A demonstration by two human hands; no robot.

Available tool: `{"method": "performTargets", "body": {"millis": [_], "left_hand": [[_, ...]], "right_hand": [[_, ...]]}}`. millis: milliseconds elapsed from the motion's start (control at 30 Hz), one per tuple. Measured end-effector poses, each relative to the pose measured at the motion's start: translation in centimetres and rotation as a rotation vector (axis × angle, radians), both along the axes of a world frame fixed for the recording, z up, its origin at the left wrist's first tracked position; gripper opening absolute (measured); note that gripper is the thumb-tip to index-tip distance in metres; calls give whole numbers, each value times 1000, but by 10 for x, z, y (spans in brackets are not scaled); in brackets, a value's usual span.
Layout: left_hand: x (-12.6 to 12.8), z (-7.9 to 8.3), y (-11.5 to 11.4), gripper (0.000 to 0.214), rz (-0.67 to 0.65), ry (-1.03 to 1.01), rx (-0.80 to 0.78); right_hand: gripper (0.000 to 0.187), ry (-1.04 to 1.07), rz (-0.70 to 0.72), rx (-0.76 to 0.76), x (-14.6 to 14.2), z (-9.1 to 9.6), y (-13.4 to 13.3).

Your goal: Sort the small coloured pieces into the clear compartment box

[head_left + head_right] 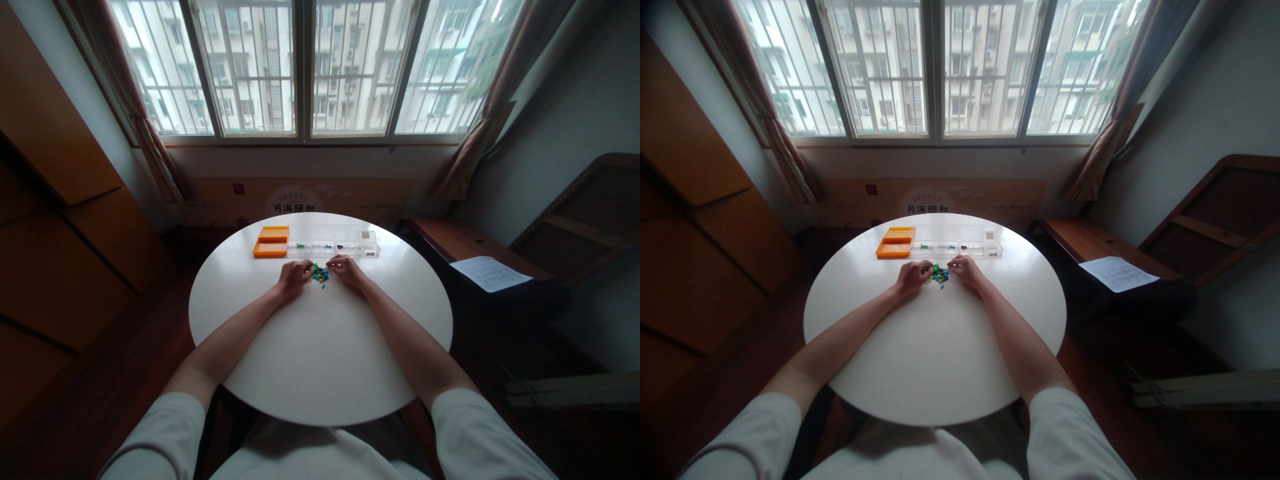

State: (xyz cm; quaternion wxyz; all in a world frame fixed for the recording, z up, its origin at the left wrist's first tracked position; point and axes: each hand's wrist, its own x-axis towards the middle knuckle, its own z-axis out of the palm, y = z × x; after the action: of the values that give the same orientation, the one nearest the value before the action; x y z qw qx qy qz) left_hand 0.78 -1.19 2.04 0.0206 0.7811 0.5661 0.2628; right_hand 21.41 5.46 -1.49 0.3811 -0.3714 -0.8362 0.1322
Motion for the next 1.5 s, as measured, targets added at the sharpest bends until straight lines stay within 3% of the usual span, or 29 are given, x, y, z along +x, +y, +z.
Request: {"method": "performTargets", "body": {"millis": [400,1100,1367,1500], "left_hand": [[1,1,0,28,7,17,-13],[-2,-5,3,27,-39,-2,46],[-3,-10,7,26,-50,-3,73],[-4,-15,9,27,-92,-18,114]], "right_hand": [[17,13,-113,-52,-1,3,-3],[18,50,-124,-98,0,1,-1],[19,195,-121,-244,-4,4,-2],[26,382,22,-408,-8,18,-6]]}}
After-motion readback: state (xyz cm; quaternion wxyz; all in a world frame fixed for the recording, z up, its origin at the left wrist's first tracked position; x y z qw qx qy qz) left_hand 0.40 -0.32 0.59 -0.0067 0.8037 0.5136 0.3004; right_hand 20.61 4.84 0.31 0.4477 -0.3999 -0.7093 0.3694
